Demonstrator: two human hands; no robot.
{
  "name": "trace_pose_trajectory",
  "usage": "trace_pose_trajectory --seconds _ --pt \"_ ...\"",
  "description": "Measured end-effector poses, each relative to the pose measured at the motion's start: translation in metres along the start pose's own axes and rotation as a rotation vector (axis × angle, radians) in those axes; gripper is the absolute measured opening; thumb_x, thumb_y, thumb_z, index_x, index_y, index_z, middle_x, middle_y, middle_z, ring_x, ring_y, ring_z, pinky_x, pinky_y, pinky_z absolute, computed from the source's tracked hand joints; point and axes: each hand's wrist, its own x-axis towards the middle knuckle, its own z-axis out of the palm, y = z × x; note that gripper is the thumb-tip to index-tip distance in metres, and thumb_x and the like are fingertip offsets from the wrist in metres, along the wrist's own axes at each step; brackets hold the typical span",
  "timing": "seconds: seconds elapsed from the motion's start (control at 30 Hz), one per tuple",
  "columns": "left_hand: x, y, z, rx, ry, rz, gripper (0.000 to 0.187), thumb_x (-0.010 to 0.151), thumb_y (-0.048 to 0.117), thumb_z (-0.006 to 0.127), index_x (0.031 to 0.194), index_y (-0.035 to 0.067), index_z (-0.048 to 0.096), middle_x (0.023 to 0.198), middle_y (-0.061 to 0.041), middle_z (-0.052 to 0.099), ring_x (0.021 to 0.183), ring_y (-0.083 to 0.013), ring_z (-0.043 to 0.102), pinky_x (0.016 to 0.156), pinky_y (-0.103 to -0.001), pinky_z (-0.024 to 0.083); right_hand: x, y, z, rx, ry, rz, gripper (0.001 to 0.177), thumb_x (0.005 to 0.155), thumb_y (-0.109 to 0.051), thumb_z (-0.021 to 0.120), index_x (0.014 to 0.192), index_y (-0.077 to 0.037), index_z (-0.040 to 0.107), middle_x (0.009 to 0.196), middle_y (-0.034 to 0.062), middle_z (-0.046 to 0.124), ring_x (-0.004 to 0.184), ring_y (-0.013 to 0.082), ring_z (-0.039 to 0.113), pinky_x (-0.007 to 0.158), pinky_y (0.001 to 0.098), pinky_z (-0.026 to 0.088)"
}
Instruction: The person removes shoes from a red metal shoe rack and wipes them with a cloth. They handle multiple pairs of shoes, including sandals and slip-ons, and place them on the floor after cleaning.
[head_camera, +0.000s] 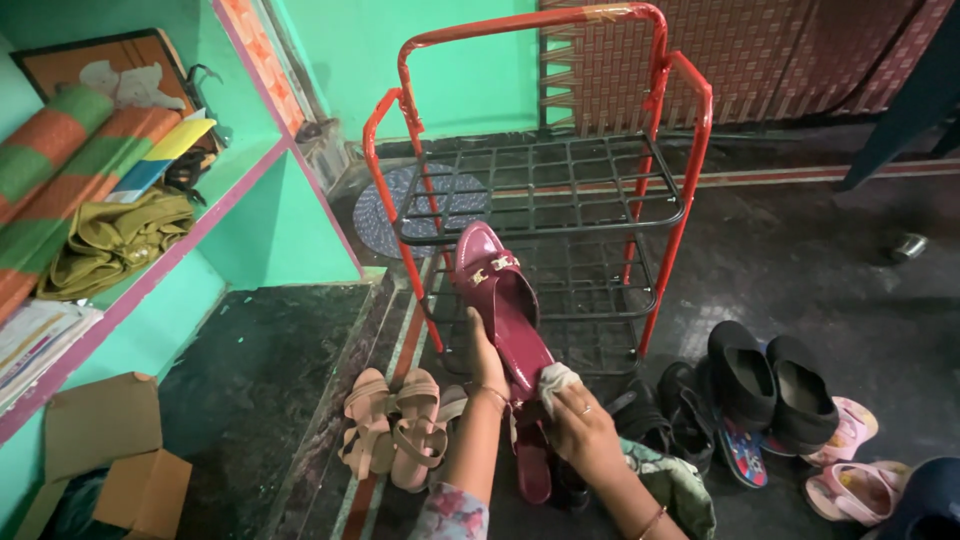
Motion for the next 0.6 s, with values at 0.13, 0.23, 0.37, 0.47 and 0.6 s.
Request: trace_pose_trajectory --seconds 0.13,0.23,0.37,0.47,0.6 --pt "-0.029 0.017 0.01 0.039 -0.029 -0.088 0.086 0.09 0.073 0.044 0.143 0.007 0.054 0.134 -0.011 0.065 0.118 -0.024 0.064 0.102 -0.04 0.051 -0.011 0.029 0.002 0.021 0.112 0.167 0.037 0.079 0.011 0.055 0.111 0.002 0.072 0.119 0.022 0.071 0.113 0.0379 0.07 0.1 0.0428 0.055" --pt "-0.048 0.021 0.011 0.417 -0.13 0.146 0.081 0.084 0.053 0.07 0.147 0.009 0.042 0.135 -0.011 0.058 0.123 -0.0235 0.059 0.104 -0.042 0.05 -0.037 0.083 0.011 0.391 0.3 0.59 0.045 0.087 0.013 0.049 0.125 0.006 0.07 0.125 0.0166 0.072 0.116 0.029 0.068 0.103 0.0408 0.049" --pt "-0.052 0.012 -0.005 0.759 -0.384 0.189 0.084 0.077 0.037 0.08 0.149 0.007 0.046 0.133 -0.012 0.063 0.122 -0.0261 0.061 0.105 -0.039 0.049 -0.011 0.084 -0.032 0.946 0.604 1.015 0.023 0.104 -0.001 0.056 0.118 0.003 0.074 0.093 0.0073 0.066 0.077 0.0147 0.058 0.067 0.0281 0.045" --pt "-0.046 -0.004 -0.02 0.928 -0.528 0.144 0.088 0.076 0.034 0.081 0.152 0.011 0.043 0.137 -0.01 0.062 0.126 -0.0238 0.06 0.108 -0.037 0.047 0.01 0.073 -0.057 0.791 0.631 0.957 0.025 0.095 0.003 0.057 0.115 -0.001 0.071 0.097 0.0022 0.072 0.085 0.0091 0.066 0.078 0.0233 0.053" --pt "-0.076 0.004 0.008 1.247 -0.561 0.032 0.093 0.07 0.032 0.081 0.153 0.018 0.042 0.13 -0.01 0.067 0.116 -0.0208 0.067 0.102 -0.035 0.05 0.009 0.08 -0.057 0.58 0.684 0.755 0.019 0.093 0.009 0.064 0.11 -0.001 0.065 0.102 0.0018 0.069 0.092 0.0098 0.064 0.086 0.0231 0.052"
